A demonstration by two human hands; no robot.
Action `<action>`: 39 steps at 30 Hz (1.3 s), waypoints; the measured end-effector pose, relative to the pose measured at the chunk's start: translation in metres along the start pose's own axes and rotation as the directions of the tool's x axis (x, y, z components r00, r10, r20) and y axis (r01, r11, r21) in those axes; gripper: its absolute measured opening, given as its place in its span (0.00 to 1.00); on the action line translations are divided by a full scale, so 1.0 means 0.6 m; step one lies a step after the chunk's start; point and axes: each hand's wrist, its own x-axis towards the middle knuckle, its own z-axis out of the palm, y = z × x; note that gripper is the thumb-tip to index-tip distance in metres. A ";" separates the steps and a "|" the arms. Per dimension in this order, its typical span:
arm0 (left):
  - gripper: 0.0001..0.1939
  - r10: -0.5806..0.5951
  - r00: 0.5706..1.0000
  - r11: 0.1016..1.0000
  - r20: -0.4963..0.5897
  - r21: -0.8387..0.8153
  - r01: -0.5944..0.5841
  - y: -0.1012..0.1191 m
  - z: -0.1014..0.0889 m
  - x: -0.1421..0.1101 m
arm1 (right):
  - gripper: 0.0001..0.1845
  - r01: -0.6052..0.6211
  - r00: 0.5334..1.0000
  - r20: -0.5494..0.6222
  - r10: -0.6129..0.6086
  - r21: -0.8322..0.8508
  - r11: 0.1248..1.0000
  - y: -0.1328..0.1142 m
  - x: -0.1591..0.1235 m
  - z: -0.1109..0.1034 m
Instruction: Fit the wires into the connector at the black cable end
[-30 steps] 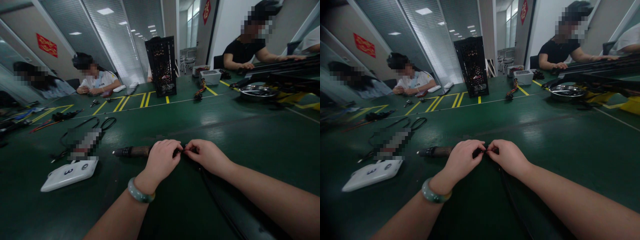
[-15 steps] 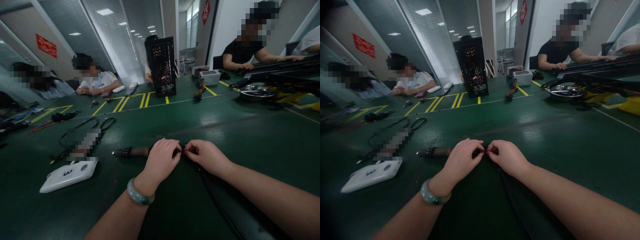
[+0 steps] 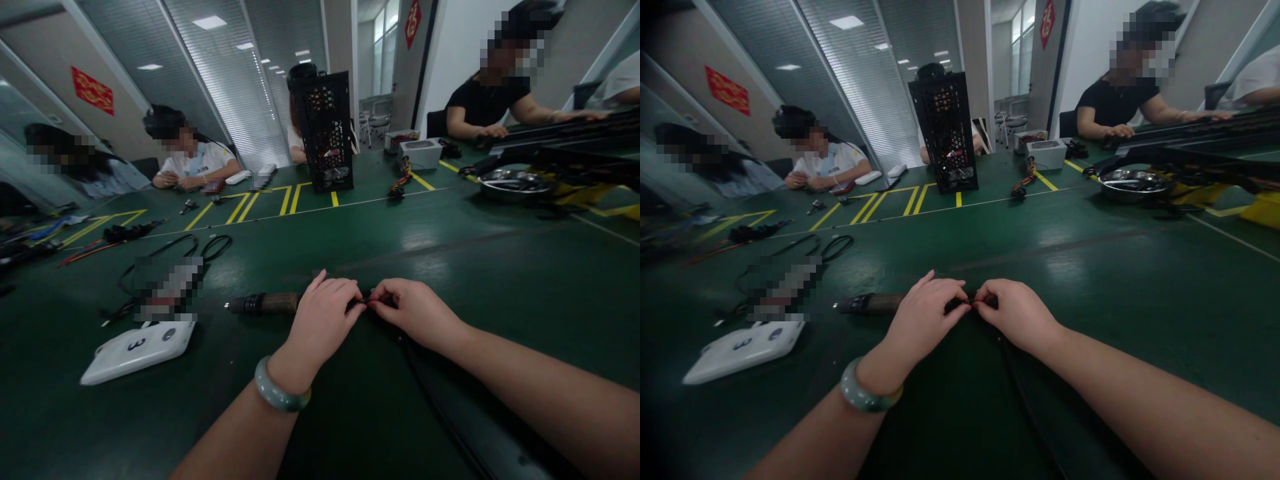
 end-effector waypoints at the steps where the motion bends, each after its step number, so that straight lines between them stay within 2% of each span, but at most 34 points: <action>1: 0.05 0.002 1.000 1.000 0.008 0.000 -0.002 0.000 0.001 0.000 | 0.04 -0.001 1.000 0.003 0.001 -0.002 1.000 0.000 0.000 0.000; 7: 0.10 0.008 1.000 1.000 0.004 -0.011 -0.008 -0.003 0.008 0.000 | 0.05 -0.006 1.000 0.020 0.006 -0.024 1.000 0.003 0.000 -0.001; 15: 0.05 0.020 0.999 1.000 0.027 -0.017 -0.020 -0.007 0.008 0.001 | 0.05 0.011 1.000 0.019 -0.010 -0.058 0.998 0.002 0.001 -0.001; 22: 0.06 0.007 1.000 1.000 0.028 -0.017 -0.006 -0.009 0.011 0.002 | 0.04 0.044 0.999 0.001 -0.044 -0.117 0.992 0.002 -0.001 -0.003; 34: 0.06 0.013 1.000 1.000 0.026 -0.020 -0.013 -0.007 0.005 0.000 | 0.05 -0.001 1.000 -0.018 0.000 -0.048 0.999 0.000 0.000 0.000; 39: 0.06 0.027 0.999 0.999 0.030 -0.033 -0.026 -0.010 0.007 0.000 | 0.04 -0.014 1.000 -0.008 0.013 -0.069 0.998 0.001 0.000 0.001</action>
